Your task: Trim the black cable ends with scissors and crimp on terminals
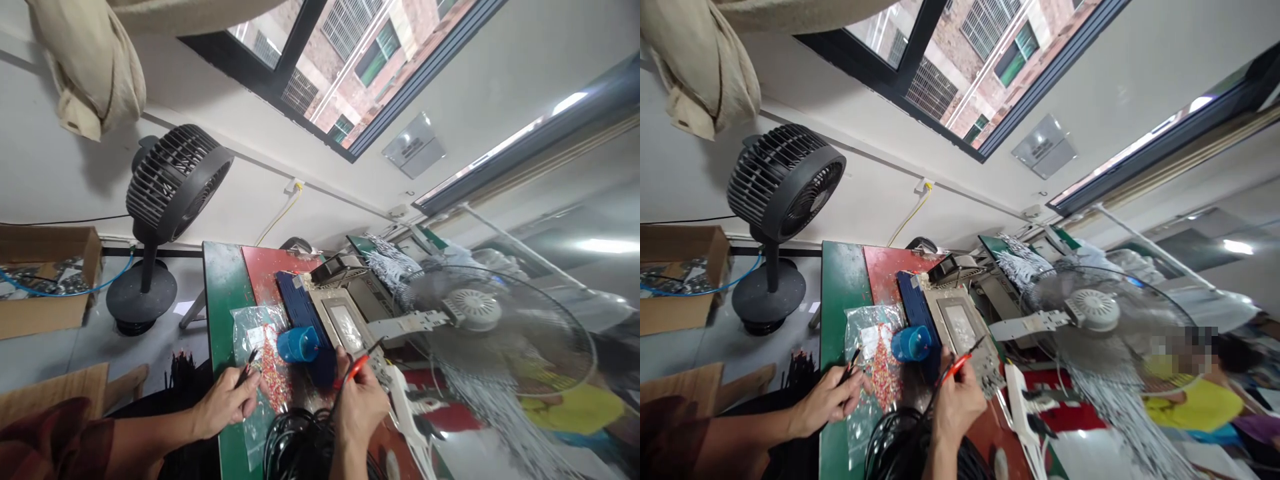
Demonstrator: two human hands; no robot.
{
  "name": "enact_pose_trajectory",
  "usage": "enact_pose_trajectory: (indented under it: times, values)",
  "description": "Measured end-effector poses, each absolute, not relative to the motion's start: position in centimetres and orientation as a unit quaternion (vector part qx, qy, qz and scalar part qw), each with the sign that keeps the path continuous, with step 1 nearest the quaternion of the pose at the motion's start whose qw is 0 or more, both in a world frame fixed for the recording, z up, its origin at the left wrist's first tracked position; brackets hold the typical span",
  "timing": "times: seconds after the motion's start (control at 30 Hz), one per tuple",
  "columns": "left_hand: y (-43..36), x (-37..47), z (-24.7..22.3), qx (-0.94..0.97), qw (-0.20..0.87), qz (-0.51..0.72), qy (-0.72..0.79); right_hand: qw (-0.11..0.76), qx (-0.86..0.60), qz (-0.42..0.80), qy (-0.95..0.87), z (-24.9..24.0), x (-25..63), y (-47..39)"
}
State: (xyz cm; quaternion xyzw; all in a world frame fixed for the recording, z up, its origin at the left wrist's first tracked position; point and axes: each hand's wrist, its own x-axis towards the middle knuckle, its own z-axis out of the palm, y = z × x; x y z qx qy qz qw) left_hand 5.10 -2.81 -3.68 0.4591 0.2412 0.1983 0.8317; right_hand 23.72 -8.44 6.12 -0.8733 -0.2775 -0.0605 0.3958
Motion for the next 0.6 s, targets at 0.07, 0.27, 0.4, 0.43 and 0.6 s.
enact_pose_trajectory:
  times: [0.07,0.27,0.4,0.43,0.6]
  values:
    - [-2.8,5.1,-3.6,0.473,0.823,0.193,0.249,0.421,-0.868,-0.072,-0.252,7.7,24.6,-8.5]
    - [-3.1,5.6,-4.1,0.486,0.81,0.176,0.279,0.391,-0.883,-0.135,-0.221,11.0,28.9,-7.8]
    - [-3.3,5.8,-4.6,0.491,0.807,0.181,0.273,0.286,-0.921,-0.151,-0.218,10.7,31.5,-7.2]
    - [-3.3,5.8,-4.7,0.494,0.806,0.182,0.271,0.275,-0.924,-0.147,-0.219,10.5,31.9,-7.1]
    - [-3.4,5.7,-4.8,0.504,0.802,0.179,0.265,0.259,-0.931,-0.127,-0.223,10.0,32.2,-6.5]
